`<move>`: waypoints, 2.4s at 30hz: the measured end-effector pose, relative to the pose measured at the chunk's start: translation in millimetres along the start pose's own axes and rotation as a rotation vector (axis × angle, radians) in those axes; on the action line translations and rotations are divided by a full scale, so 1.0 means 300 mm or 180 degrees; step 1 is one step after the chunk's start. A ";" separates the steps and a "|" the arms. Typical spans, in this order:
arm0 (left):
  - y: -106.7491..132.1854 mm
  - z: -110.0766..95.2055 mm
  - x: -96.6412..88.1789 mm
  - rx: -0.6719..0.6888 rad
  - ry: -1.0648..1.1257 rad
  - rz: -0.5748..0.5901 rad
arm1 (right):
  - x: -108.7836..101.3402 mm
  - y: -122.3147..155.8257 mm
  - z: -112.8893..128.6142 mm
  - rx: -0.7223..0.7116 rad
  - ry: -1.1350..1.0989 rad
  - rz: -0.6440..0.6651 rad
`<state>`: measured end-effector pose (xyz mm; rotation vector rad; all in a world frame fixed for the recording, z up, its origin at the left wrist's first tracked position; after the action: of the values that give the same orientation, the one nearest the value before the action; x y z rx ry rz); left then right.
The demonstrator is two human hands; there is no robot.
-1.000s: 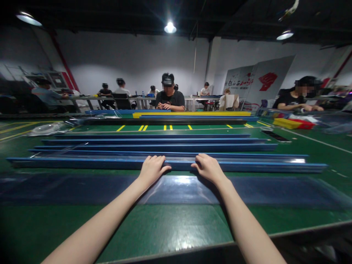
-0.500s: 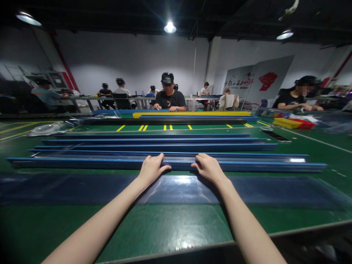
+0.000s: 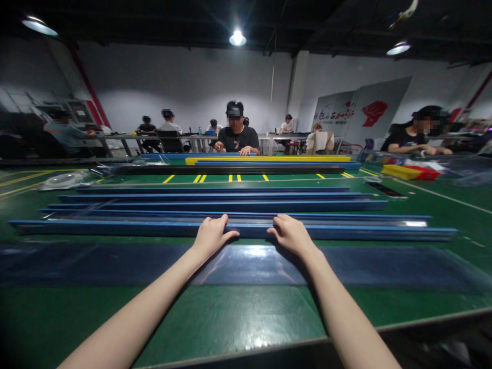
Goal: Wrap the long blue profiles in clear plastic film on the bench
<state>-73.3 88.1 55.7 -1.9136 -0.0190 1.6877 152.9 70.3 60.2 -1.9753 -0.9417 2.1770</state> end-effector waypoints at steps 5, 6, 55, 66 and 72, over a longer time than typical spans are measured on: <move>-0.002 0.002 0.003 0.0019 0.0027 -0.0058 | 0.000 0.001 -0.001 -0.0007 -0.0018 -0.0014; -0.002 0.003 0.004 0.0028 0.0031 -0.0069 | 0.000 0.001 -0.001 -0.0006 -0.0015 -0.0012; 0.010 0.000 0.022 0.0429 -0.0136 -0.0268 | 0.032 -0.052 0.112 -0.0365 0.0467 -0.0187; 0.011 -0.008 0.008 0.0538 0.0002 -0.0324 | -0.017 -0.011 0.016 -0.0139 0.0251 0.0109; 0.010 -0.004 0.012 0.0471 -0.0004 -0.0372 | -0.025 0.011 -0.019 0.0060 0.0215 0.0097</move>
<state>-72.6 86.6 51.2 -1.7679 -0.0063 1.5683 160.7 66.5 65.4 -2.0539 -0.8846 2.1118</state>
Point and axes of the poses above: each hand's wrist, its own y-axis away from the middle knuckle, its own x-axis out of the palm, z = x × y, the point moved 2 cm from there along -y, towards the middle knuckle, and after that the axes turned 1 degree about -z, right-handed, at the moved point
